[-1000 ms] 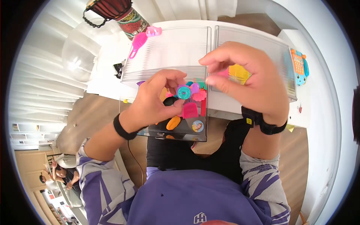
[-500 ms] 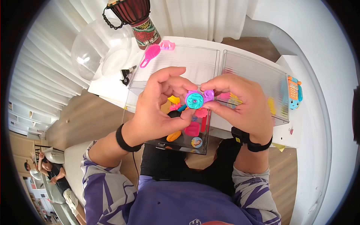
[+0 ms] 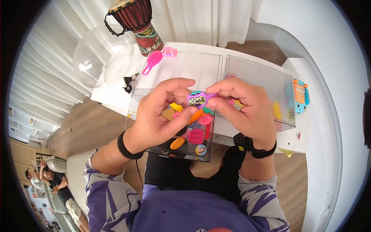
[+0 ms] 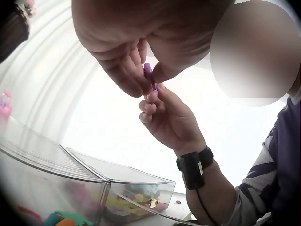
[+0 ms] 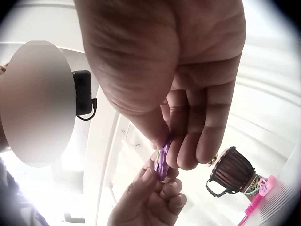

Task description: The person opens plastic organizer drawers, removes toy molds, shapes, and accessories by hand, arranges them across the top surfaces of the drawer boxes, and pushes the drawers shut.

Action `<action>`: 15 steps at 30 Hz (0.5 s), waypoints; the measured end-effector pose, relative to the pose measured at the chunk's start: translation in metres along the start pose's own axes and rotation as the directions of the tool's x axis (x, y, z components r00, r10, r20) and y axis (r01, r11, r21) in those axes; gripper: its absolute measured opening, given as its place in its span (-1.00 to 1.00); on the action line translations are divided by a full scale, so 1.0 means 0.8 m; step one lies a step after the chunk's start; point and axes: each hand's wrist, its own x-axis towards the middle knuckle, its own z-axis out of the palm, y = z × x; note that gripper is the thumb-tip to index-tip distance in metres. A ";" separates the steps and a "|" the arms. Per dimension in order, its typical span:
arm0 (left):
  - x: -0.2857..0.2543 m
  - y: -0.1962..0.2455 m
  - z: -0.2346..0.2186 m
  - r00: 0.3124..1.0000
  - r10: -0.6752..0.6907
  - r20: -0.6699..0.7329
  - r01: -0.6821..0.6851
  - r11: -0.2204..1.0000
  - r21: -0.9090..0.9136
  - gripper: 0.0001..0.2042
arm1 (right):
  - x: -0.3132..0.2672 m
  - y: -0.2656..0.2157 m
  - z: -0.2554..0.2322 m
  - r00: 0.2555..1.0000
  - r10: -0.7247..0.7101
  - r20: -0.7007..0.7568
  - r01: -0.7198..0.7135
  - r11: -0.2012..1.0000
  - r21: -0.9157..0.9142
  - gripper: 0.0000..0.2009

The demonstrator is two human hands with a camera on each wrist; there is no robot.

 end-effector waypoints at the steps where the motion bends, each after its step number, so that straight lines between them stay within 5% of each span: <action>1: 0.000 0.001 -0.003 1.000 0.002 0.000 -0.002 1.000 0.001 -0.48 | -0.001 0.000 0.000 1.000 -0.002 0.000 0.002 1.000 0.000 -0.83; 6: 0.006 -0.001 -0.014 0.979 0.060 0.194 -0.097 0.977 0.189 -0.42 | -0.002 -0.003 -0.002 0.993 0.116 0.005 -0.115 0.972 0.205 -0.84; 13: 0.012 -0.003 -0.014 0.983 0.006 0.182 -0.045 0.977 0.209 -0.42 | 0.001 -0.006 -0.002 0.984 0.175 -0.010 -0.167 0.952 0.255 -0.85; 15: 0.011 -0.005 -0.010 0.986 -0.024 0.164 0.012 0.997 0.073 -0.43 | 0.000 -0.008 -0.003 0.985 0.172 -0.012 -0.163 0.950 0.265 -0.85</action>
